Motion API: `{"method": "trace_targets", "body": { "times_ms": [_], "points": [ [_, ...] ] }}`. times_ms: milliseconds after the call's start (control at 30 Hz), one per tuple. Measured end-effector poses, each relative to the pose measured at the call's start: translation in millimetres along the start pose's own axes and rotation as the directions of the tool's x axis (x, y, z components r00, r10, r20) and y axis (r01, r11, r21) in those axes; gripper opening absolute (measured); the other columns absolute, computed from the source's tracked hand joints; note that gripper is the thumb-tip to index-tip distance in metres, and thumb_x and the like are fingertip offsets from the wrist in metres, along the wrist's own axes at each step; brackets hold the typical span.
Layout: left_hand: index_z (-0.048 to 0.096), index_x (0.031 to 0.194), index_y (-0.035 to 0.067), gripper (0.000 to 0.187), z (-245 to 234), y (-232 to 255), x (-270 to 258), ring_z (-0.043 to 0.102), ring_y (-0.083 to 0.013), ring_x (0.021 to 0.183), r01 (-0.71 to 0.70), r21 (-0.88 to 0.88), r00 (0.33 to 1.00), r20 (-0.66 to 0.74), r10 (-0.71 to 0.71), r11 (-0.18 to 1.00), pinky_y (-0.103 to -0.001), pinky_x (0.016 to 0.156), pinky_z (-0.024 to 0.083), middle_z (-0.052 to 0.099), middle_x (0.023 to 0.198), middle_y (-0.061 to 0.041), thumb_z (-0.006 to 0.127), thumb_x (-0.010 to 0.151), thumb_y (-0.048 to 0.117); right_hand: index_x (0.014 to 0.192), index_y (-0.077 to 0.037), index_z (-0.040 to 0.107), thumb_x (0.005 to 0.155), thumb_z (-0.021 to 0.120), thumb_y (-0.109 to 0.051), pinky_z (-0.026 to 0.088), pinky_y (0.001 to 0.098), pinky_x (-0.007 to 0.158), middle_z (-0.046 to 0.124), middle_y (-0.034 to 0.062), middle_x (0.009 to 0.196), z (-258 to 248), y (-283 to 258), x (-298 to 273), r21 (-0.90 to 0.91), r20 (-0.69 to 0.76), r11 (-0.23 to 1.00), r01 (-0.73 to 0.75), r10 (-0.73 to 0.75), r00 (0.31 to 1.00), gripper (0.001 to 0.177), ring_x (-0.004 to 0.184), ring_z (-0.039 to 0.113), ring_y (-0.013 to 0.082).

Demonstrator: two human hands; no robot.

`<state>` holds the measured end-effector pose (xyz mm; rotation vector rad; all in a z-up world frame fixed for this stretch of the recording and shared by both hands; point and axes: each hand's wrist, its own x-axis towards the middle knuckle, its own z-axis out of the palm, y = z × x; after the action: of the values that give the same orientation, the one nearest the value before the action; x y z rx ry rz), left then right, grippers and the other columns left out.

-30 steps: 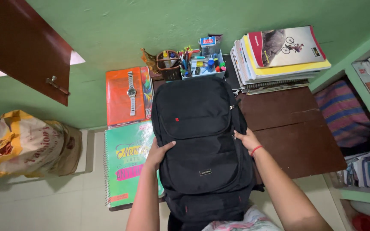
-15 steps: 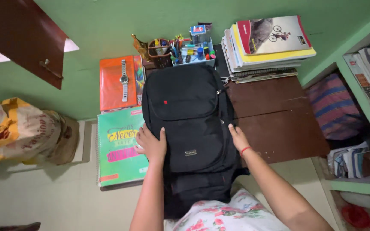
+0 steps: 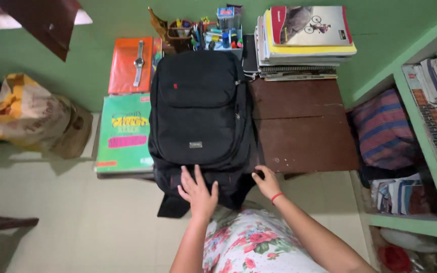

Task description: The person picks up two black backpacks from the floor, places them on a wooden desk, and arranges them alongside several notebooks and other stationery.

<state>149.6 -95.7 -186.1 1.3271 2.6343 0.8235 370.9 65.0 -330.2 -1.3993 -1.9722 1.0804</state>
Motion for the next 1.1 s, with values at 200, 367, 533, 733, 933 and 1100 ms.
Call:
{"method": "trace_targets", "body": {
  "times_ms": [200, 367, 533, 733, 933, 1100],
  "points": [
    [0.027, 0.158, 0.008, 0.101, -14.5, 22.0, -44.2, 0.013, -0.0405, 0.153, -0.064, 0.083, 0.990, 0.127, 0.053, 0.995, -0.073, 0.111, 0.015, 0.012, 0.166, -0.021, 0.078, 0.074, 0.033, 0.115, -0.009, 0.072, 0.087, 0.075, -0.027, 0.044, 0.0415, 0.108, 0.067, 0.0160, 0.130, 2.0, 20.7, -45.4, -0.095, 0.034, 0.990, 0.102, -0.100, 0.994, 0.034, 0.126, 0.058, 0.0329],
    [0.032, 0.156, 0.011, 0.097, -27.4, 35.8, -55.2, 0.016, -0.0373, 0.154, -0.131, 0.149, 0.980, 0.171, 0.105, 0.980, -0.073, 0.113, 0.014, 0.014, 0.167, -0.021, 0.079, 0.071, 0.025, 0.126, -0.009, 0.066, 0.090, 0.072, -0.029, 0.053, 0.0374, 0.097, 0.073, 0.0148, 0.120, 24.4, 50.2, -70.1, 0.031, 0.340, 0.989, -0.146, 0.127, 0.932, 0.041, 0.112, 0.069, 0.0273],
    [0.039, 0.154, 0.020, 0.091, -20.5, 35.2, -58.2, 0.017, -0.0365, 0.154, -0.238, 0.227, 0.957, 0.222, 0.188, 0.944, -0.072, 0.114, 0.013, 0.017, 0.167, -0.016, 0.076, 0.070, 0.014, 0.146, -0.009, 0.048, 0.095, 0.070, -0.025, 0.056, 0.0362, 0.091, 0.074, 0.0173, 0.118, 67.1, 86.5, -86.4, 0.145, 0.590, 0.963, -0.225, 0.099, 0.802, 0.058, 0.105, 0.071, 0.0246],
    [0.044, 0.152, 0.032, 0.091, -24.1, 24.5, -36.1, 0.017, -0.0370, 0.154, -0.325, 0.354, 0.929, 0.292, 0.227, 0.877, -0.071, 0.115, 0.013, 0.018, 0.169, -0.009, 0.073, 0.071, 0.005, 0.164, -0.023, 0.008, 0.099, 0.049, -0.026, 0.056, 0.0614, 0.090, 0.056, 0.0182, 0.132, 71.9, 24.2, -83.5, 0.151, 0.757, 0.668, -0.728, 0.396, 0.521, 0.077, 0.098, 0.071, 0.0438],
    [0.041, 0.156, 0.029, 0.093, -37.7, 17.7, -31.1, 0.020, -0.0363, 0.152, -0.323, 0.336, 0.911, 0.364, 0.194, 0.885, -0.071, 0.115, 0.014, 0.020, 0.168, -0.007, 0.073, 0.071, 0.007, 0.162, -0.046, 0.001, 0.096, 0.016, -0.072, 0.016, 0.0681, 0.117, 0.057, 0.0238, 0.149, 54.1, -35.9, -85.7, -0.089, 0.744, 0.573, -0.815, 0.582, 0.328, 0.073, 0.112, 0.068, 0.0435],
    [0.039, 0.158, 0.026, 0.091, -34.0, 9.2, -35.7, 0.021, -0.0381, 0.152, -0.399, 0.342, 0.895, 0.347, 0.280, 0.851, -0.070, 0.118, 0.013, 0.023, 0.166, -0.010, 0.072, 0.075, 0.007, 0.162, -0.048, 0.007, 0.091, 0.017, -0.082, 0.026, 0.0672, 0.115, 0.050, 0.0194, 0.154, 60.5, -29.3, -101.2, 0.028, 0.741, 0.520, -0.854, 0.563, 0.367, 0.080, 0.122, 0.067, 0.0403]
  ]
}}
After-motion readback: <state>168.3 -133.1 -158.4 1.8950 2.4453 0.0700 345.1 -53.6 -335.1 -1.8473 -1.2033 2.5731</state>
